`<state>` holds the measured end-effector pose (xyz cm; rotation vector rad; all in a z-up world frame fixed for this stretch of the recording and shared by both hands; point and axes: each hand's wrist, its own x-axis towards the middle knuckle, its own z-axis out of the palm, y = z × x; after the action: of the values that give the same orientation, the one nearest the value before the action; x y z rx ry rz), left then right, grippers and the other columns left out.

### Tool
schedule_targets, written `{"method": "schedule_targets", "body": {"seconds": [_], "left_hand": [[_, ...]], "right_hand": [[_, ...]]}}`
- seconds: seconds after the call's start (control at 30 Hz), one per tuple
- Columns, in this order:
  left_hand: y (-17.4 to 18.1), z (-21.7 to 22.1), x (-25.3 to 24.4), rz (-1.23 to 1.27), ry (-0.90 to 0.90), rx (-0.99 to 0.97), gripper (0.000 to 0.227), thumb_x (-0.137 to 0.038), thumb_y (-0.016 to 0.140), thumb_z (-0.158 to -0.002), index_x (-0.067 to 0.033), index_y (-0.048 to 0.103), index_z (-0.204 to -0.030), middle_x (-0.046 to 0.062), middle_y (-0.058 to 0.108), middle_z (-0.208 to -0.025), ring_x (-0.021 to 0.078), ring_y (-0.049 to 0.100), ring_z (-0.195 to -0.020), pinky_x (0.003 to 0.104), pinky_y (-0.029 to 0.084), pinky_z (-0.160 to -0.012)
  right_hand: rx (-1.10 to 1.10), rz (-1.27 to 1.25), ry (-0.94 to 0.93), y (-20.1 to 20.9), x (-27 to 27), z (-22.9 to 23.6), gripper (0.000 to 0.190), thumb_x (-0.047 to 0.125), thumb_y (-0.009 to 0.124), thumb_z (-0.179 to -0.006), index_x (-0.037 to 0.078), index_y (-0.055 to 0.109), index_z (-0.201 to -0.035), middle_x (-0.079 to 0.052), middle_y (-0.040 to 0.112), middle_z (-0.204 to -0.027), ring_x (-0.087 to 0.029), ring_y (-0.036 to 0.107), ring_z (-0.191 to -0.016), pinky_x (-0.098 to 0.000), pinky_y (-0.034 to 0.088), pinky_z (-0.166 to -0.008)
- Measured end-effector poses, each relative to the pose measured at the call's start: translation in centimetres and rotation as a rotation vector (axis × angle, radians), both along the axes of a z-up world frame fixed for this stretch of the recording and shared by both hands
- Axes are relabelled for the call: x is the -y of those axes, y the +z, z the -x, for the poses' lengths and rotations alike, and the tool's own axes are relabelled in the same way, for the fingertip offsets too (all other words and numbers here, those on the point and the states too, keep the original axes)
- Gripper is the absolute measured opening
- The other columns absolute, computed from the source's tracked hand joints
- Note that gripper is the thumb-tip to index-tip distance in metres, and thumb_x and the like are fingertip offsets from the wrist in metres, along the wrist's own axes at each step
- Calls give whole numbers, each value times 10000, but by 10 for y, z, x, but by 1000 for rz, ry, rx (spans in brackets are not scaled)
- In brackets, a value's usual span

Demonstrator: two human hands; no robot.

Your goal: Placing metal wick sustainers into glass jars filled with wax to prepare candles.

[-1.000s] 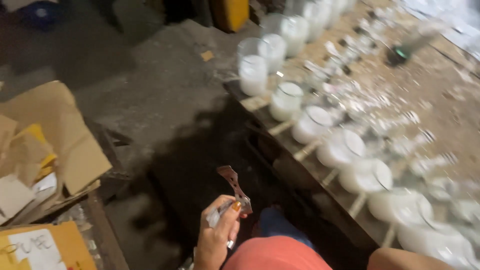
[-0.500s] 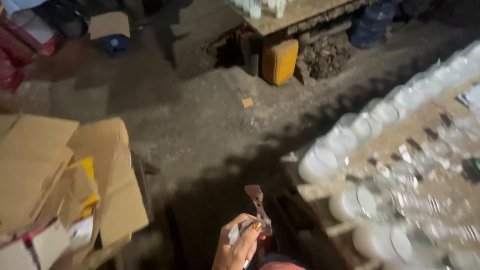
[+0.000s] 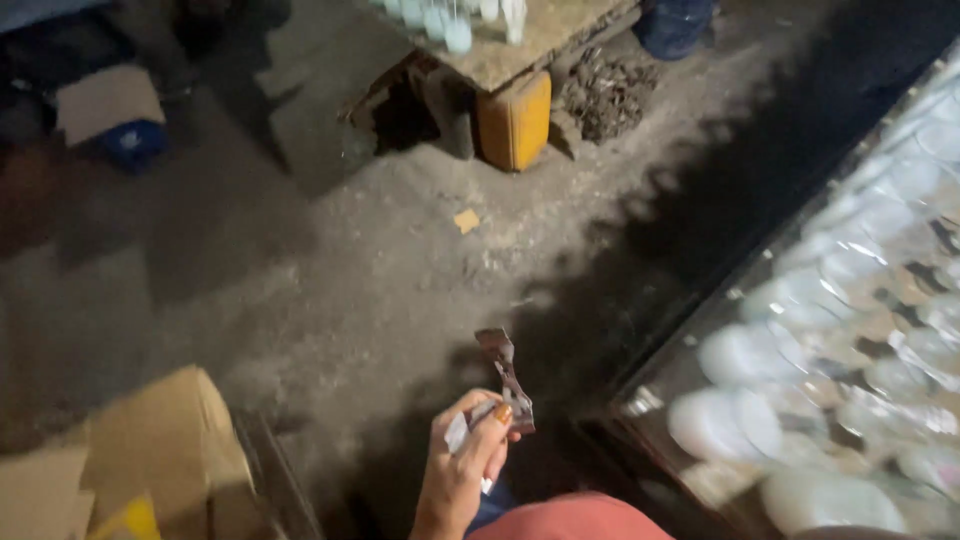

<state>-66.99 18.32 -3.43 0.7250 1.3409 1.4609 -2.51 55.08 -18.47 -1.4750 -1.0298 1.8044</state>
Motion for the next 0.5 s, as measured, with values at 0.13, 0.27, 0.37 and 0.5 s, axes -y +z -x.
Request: {"method": "schedule_targets", "body": {"seconds": [0.13, 0.27, 0.37, 0.5], "left_hand": [[9, 83, -48, -1, -16, -55, 270, -195, 623, -945, -5, 644, -754, 44, 481, -476, 76, 356, -373, 248, 230, -383], [8, 160, -100, -9, -73, -128, 255, -217, 592, -918, -72, 582, -709, 9, 401, -417, 82, 316, -380, 265, 245, -410], [-1, 198, -148, 21, -80, -169, 316, -214, 660, -958, -114, 553, -678, 12, 437, -445, 102, 375, -397, 292, 266, -404], [22, 232, -214, 210, -132, -204, 222, -198, 621, -867, -114, 591, -664, 19, 459, -432, 112, 406, -380, 296, 270, -407]], "right_hand": [[58, 135, -31, 75, 47, 221, 541, 376, 412, -1100, -111, 623, -1205, -11, 204, -470, -152, 223, -338, -356, 159, -315], [178, -1204, -66, 288, 208, 599, 278, 131, 539, -996, 30, 678, -778, -130, 744, -801, -183, 736, -670, -260, 613, -617], [254, -1070, 143, 230, 176, 659, 139, 170, 642, -924, 74, 725, -980, -35, 735, -897, -147, 690, -822, -283, 534, -768], [208, -985, 152, 182, 126, 707, 310, 168, 688, -926, 56, 687, -1215, -53, 711, -990, -115, 727, -842, -234, 619, -731]]}}
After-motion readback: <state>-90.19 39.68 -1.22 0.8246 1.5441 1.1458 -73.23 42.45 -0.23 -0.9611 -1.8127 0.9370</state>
